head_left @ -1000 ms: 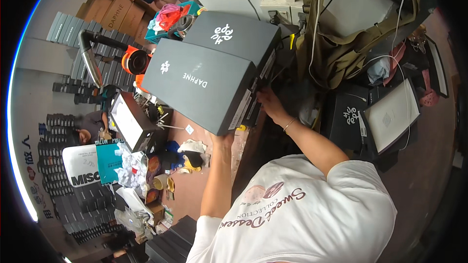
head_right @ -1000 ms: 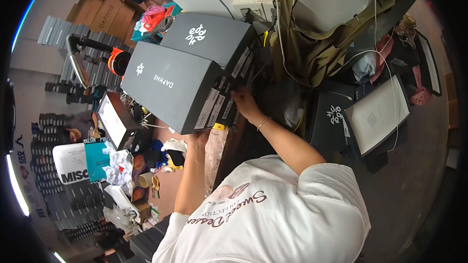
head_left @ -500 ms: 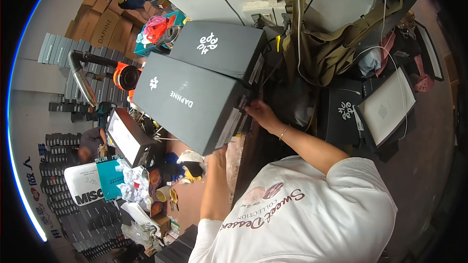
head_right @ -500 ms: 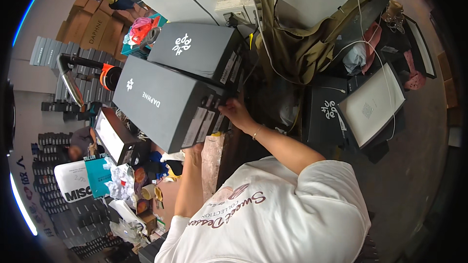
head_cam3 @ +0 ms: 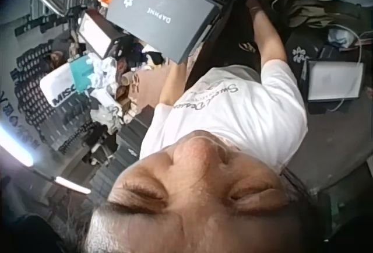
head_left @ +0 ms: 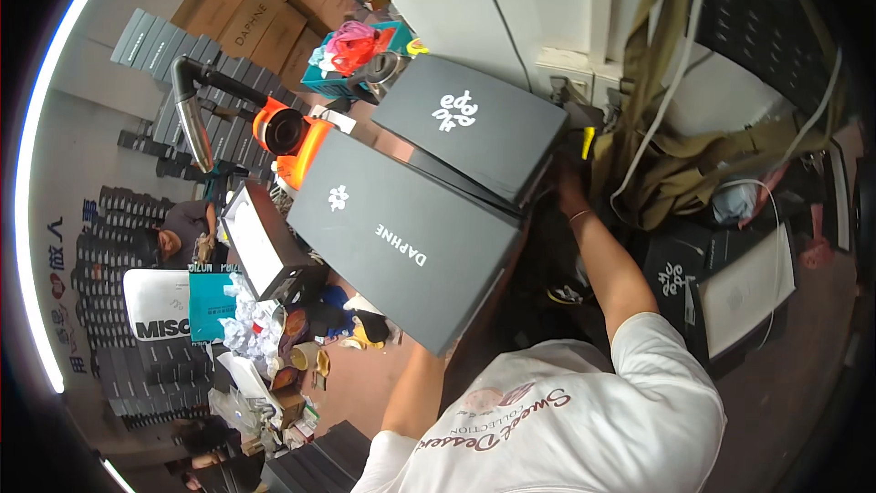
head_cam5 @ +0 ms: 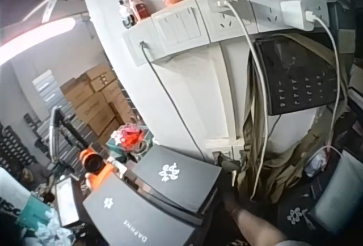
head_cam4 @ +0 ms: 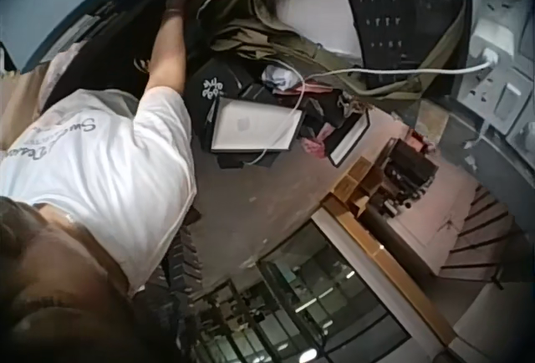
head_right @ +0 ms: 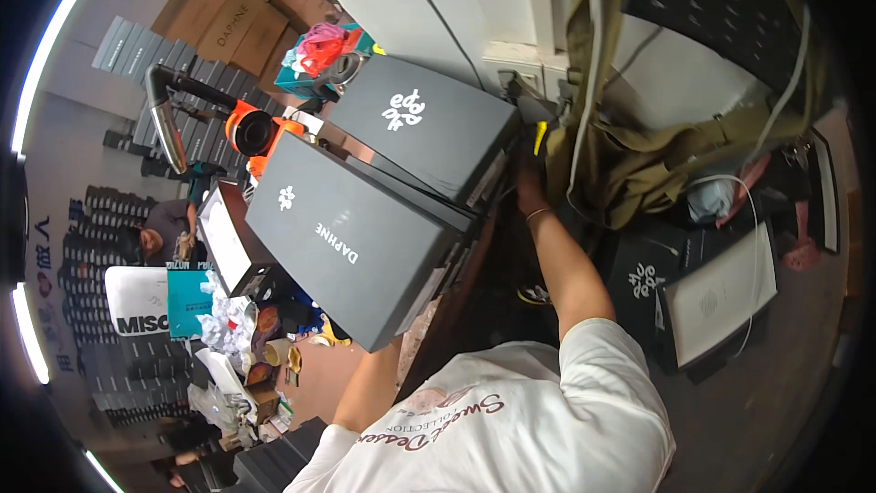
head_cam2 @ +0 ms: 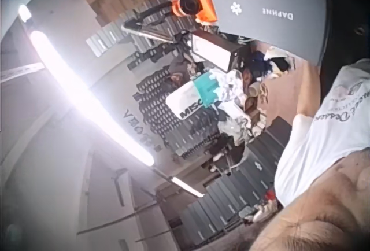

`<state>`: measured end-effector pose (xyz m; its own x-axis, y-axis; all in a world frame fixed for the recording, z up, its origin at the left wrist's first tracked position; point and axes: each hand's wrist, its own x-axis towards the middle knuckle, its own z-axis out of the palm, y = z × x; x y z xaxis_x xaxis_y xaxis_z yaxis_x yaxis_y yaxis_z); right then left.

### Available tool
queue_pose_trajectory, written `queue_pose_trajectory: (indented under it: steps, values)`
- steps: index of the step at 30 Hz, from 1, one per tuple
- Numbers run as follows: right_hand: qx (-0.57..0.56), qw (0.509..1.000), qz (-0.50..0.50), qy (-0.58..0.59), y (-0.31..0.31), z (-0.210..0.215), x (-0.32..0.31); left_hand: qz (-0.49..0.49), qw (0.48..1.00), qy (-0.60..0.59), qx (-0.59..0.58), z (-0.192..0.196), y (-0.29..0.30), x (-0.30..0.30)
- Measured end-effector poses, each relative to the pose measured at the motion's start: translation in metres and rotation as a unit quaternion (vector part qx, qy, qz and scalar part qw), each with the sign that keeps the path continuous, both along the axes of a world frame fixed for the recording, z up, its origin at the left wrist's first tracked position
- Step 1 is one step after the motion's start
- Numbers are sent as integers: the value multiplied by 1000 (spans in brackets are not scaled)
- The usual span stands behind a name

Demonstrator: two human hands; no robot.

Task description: The recorder is inspecting, cleaning with a brush, and packing various pairs of high-heeled shoes into their respective boxes with protective wrapping.

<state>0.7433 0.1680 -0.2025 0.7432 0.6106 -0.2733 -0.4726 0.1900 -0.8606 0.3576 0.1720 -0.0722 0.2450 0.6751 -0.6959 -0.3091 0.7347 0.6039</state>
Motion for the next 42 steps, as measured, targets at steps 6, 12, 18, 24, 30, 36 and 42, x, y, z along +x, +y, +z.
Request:
queue_pose_trajectory:
  steps: [6, 12, 18, 24, 30, 36, 42]
  values:
    - [-14, 997, 32, 70, -5, -47, 7, 36, 998, 24, -37, -6, -11, -26]
    - [-77, 956, 155, -237, -66, -28, 15, 73, 995, 48, -57, 2, -19, -50]
    - [-4, 847, 402, -347, -27, 32, 73, 91, 992, 54, -70, 2, -20, -49]
    - [-19, 913, 400, 73, 26, 139, 51, 104, 990, 52, -82, 0, -27, -49]
    - [24, 903, 412, 118, 59, 153, 38, 111, 989, 55, -83, 1, -30, -56]
    - [-38, 844, 530, -78, 101, 131, 47, 114, 988, 57, -91, -1, -34, -59]
    - [33, 785, 557, -267, 128, 113, 64, 102, 988, 61, -98, 4, -36, -63]
